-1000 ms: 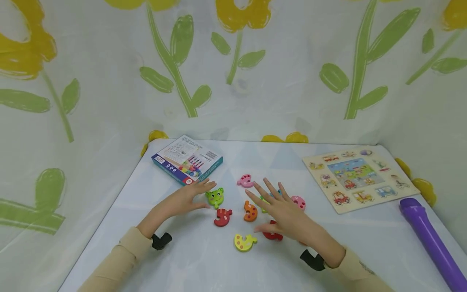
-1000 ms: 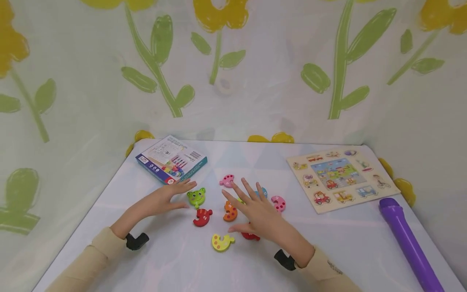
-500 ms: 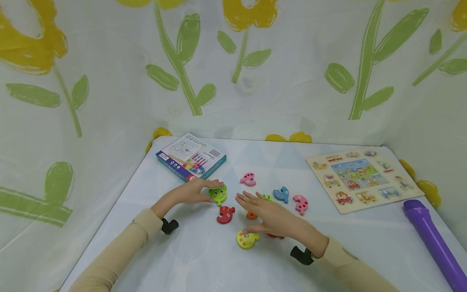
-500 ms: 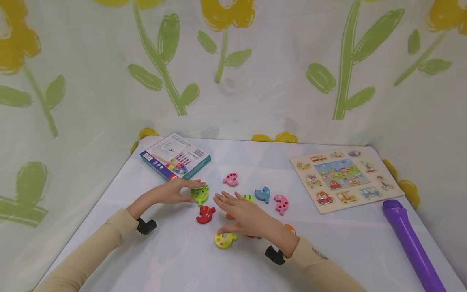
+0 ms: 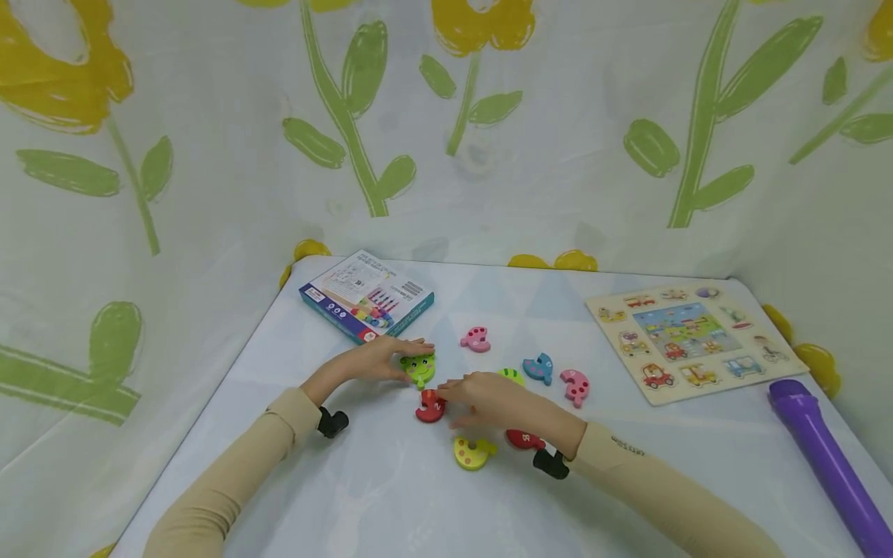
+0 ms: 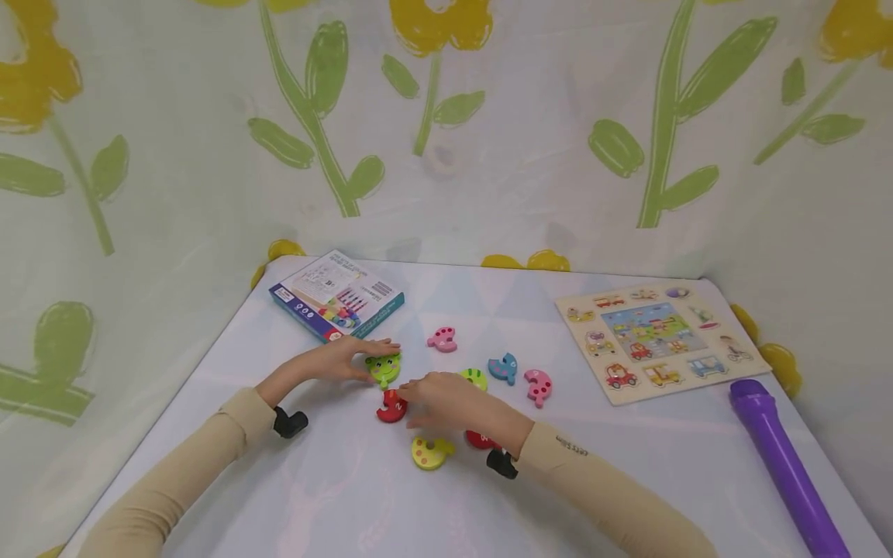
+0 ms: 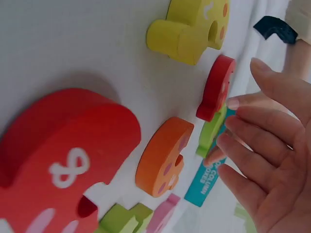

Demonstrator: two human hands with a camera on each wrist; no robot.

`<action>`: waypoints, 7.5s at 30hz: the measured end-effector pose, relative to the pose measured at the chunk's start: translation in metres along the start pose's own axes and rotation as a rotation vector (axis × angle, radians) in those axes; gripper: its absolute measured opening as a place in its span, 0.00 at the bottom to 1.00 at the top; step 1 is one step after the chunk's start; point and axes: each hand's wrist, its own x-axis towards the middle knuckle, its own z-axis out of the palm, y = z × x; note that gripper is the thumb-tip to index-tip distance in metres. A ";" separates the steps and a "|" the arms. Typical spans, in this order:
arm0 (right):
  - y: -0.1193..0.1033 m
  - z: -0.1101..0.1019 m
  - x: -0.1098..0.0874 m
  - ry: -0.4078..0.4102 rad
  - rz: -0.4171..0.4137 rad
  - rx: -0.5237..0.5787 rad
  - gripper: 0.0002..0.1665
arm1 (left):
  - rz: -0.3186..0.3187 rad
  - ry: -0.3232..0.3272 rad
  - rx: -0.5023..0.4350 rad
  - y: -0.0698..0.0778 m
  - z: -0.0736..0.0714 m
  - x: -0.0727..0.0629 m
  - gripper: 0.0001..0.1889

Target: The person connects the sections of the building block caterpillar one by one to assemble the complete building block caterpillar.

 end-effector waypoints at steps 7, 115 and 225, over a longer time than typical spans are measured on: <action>-0.003 0.005 0.019 -0.012 0.008 -0.052 0.30 | -0.023 0.009 -0.012 0.000 0.002 -0.002 0.32; 0.008 0.006 0.004 0.135 0.151 0.203 0.32 | -0.208 0.219 0.129 0.022 0.026 -0.019 0.29; 0.017 0.010 0.009 0.170 0.163 0.089 0.34 | -0.316 0.138 0.009 0.032 0.028 -0.005 0.34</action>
